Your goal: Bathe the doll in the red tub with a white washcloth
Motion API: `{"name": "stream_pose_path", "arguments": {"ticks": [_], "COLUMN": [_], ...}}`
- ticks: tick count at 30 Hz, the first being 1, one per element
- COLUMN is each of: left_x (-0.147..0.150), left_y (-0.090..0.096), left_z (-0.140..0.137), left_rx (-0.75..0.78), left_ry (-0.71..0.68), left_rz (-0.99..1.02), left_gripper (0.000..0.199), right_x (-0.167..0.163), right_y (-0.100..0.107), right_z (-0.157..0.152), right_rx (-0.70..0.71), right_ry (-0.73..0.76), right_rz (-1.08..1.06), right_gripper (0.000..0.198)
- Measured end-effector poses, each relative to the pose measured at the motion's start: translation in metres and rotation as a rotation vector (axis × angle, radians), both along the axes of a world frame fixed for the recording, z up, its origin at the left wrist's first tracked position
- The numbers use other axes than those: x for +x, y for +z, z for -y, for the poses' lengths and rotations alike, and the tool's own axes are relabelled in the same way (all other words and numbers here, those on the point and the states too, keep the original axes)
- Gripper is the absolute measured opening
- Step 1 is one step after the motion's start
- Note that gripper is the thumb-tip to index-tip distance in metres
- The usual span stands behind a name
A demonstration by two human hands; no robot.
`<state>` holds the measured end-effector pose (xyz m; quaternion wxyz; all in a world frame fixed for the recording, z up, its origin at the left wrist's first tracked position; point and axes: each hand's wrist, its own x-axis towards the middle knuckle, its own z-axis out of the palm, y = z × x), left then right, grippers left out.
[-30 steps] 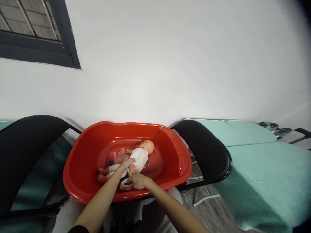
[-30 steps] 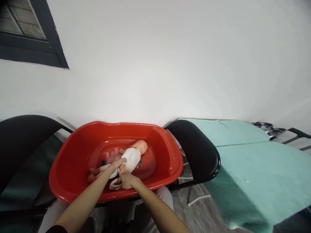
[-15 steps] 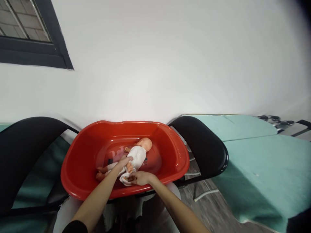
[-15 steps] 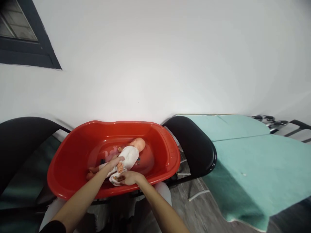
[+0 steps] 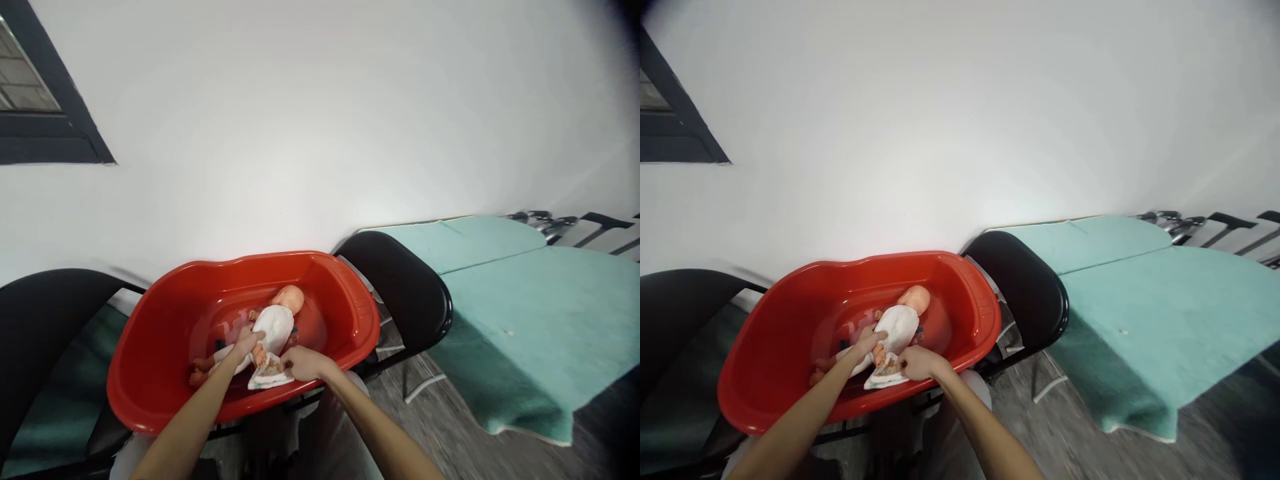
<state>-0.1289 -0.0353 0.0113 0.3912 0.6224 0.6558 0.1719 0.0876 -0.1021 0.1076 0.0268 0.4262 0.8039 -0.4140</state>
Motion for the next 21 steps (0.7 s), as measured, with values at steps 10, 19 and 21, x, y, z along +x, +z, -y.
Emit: {"name": "stream_pose_path", "arguments": {"ticks": [10, 19, 21], "left_x": [0.024, 0.009, 0.008], "left_y": [0.026, -0.002, -0.013], "left_z": [-0.008, 0.009, 0.014], "left_rx": [0.286, 0.401, 0.376], "left_ry": [-0.232, -0.485, -0.542], "left_rz": [-0.341, -0.572, -0.622], "left_gripper": [0.063, 0.077, 0.085], "right_x": [0.032, 0.019, 0.019], "right_y": [0.017, 0.006, 0.004], "right_z": [0.058, 0.07, 0.07], "right_rx": [0.253, 0.301, 0.288], "right_ry": [-0.338, -0.319, -0.318], "right_rz": [-0.089, 0.107, 0.087], "right_gripper": [0.021, 0.062, 0.058]}}
